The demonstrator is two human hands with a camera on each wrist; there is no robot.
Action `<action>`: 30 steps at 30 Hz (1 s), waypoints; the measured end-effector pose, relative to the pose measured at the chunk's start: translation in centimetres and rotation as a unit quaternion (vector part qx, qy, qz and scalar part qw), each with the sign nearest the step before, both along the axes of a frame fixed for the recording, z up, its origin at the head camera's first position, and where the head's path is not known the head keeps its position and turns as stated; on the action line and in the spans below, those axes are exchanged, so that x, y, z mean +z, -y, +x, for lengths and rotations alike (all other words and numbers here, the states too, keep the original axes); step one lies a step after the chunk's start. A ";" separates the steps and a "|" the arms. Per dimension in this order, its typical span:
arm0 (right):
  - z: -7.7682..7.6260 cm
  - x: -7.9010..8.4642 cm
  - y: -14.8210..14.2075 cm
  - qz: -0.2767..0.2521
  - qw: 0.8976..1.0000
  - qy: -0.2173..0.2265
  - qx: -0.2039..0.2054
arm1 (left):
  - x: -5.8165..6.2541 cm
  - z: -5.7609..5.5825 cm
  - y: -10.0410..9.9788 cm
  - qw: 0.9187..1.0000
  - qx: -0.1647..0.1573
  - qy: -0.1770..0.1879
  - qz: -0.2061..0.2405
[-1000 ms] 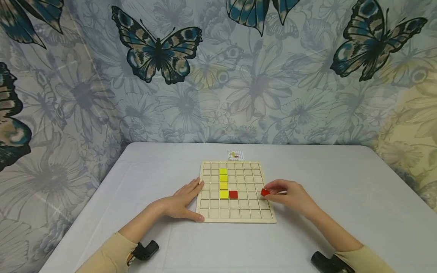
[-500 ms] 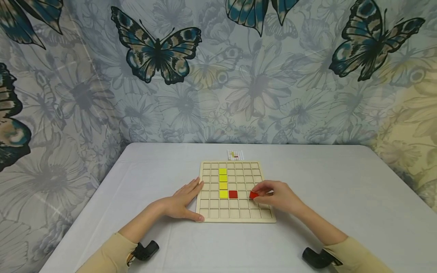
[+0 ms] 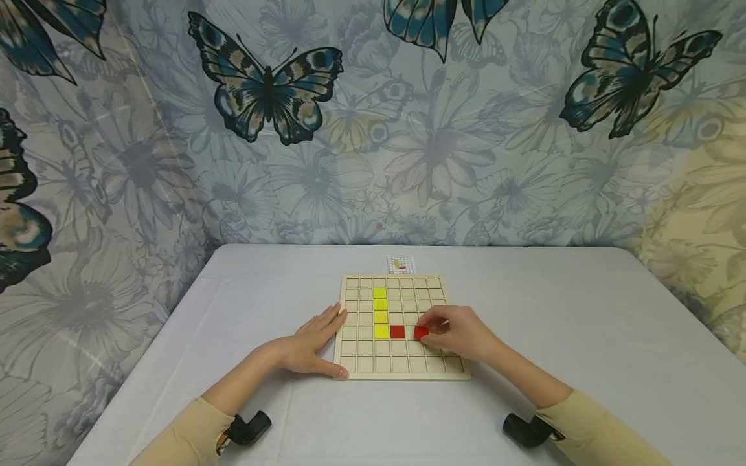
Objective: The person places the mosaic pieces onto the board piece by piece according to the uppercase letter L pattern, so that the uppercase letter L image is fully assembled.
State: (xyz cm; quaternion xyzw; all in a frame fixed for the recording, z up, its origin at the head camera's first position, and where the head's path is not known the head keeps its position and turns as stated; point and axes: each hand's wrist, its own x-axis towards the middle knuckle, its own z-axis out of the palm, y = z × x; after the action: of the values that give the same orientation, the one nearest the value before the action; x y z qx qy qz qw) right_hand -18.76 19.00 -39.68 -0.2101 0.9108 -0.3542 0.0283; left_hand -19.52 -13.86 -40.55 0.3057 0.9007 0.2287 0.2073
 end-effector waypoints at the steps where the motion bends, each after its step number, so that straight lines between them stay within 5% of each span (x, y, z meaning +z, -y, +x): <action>1: -0.1 0.0 0.1 0.002 1.000 -0.004 0.006 | 0.0 0.0 0.0 1.000 -0.001 0.000 0.000; 15: -0.6 -0.3 0.6 -0.018 0.998 -0.027 0.050 | -0.1 0.0 0.1 1.000 -0.003 0.000 0.011; 30: -0.3 -0.1 0.6 -0.008 0.999 -0.018 0.036 | 0.2 0.1 -0.1 1.000 -0.002 0.002 0.005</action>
State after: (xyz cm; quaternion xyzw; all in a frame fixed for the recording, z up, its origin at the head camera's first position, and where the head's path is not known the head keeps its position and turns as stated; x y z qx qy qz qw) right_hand -19.07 18.41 -39.80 -0.2494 0.9003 -0.3560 0.0235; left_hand -19.38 -13.79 -40.39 0.3078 0.8986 0.2333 0.2082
